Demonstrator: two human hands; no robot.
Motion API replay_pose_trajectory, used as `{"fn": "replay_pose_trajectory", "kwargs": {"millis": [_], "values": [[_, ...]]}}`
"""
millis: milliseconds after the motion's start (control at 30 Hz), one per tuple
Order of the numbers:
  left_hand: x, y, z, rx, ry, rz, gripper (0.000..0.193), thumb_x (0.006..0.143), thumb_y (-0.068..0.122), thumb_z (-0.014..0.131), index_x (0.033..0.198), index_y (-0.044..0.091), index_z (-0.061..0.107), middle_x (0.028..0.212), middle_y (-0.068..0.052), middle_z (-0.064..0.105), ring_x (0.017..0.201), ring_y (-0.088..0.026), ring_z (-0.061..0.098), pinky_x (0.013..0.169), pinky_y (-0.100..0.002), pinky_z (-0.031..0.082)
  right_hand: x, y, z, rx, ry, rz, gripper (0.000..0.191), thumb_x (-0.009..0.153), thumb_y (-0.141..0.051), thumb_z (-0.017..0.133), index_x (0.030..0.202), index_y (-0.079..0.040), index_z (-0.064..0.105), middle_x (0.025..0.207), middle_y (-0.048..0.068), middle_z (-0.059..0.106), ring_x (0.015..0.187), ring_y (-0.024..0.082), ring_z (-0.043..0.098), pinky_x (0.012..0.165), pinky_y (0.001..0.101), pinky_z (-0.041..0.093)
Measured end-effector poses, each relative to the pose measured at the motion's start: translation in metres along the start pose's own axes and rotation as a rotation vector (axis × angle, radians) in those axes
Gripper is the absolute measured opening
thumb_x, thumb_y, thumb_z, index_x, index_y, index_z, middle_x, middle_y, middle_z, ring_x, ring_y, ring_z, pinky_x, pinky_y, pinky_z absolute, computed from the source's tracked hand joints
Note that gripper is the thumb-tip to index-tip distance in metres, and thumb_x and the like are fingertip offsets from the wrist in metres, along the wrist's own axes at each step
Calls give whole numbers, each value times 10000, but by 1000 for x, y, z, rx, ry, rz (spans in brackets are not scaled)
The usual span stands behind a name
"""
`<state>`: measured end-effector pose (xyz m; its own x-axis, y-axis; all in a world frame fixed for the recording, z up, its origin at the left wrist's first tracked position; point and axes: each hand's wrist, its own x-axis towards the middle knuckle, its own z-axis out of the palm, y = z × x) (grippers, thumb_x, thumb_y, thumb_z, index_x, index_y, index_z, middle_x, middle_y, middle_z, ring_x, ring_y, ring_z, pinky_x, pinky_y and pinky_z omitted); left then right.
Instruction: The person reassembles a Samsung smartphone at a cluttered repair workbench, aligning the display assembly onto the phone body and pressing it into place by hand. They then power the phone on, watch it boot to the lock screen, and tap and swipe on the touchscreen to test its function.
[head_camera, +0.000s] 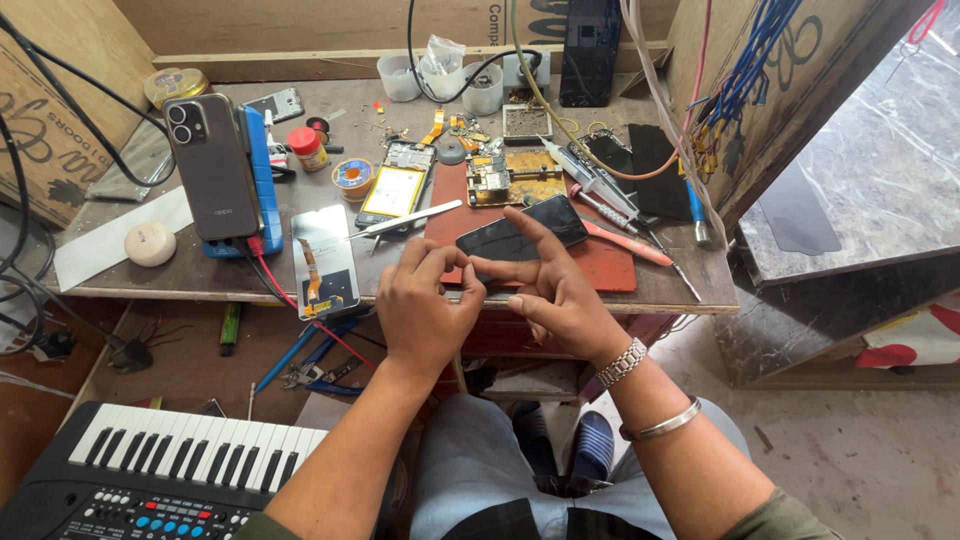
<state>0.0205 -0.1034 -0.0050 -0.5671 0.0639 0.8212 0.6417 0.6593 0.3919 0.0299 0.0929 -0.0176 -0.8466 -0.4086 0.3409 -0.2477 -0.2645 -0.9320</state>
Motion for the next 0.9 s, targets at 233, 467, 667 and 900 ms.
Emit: {"fn": "replay_pose_trajectory", "kwargs": {"millis": [233, 467, 667, 900], "values": [[0, -1, -4, -33, -16, 8, 65, 854, 144, 767, 856, 122, 706, 831, -9, 620, 747, -220, 633, 693, -392, 431, 1, -3, 2, 95, 30, -18, 975, 891, -80, 675, 1662, -153, 82, 1451, 262, 600, 563, -5, 529, 470, 153, 458], [2, -2, 0, 0, -12, 15, 76, 798, 117, 747, 841, 111, 685, 850, -9, 633, 779, -234, 644, 705, -398, 440, 2, -3, -1, 73, -5, 18, 979, 888, -61, 677, 1669, -151, 94, 1436, 275, 608, 583, 1, 551, 498, 154, 473], [1, -1, -3, -65, -19, 10, 58, 836, 122, 749, 854, 109, 696, 829, -12, 617, 752, -221, 626, 723, -392, 439, 3, -7, -2, 115, 47, 9, 997, 861, -34, 628, 1672, -176, 66, 1419, 282, 615, 517, 4, 534, 453, 144, 455], [3, 3, -4, -13, 3, 33, 61, 841, 144, 762, 840, 124, 704, 806, 2, 617, 781, -213, 636, 718, -392, 416, 2, -8, 0, 109, 46, 3, 1008, 857, -24, 624, 1673, -181, 55, 1447, 278, 597, 519, -2, 525, 451, 145, 453]]}}
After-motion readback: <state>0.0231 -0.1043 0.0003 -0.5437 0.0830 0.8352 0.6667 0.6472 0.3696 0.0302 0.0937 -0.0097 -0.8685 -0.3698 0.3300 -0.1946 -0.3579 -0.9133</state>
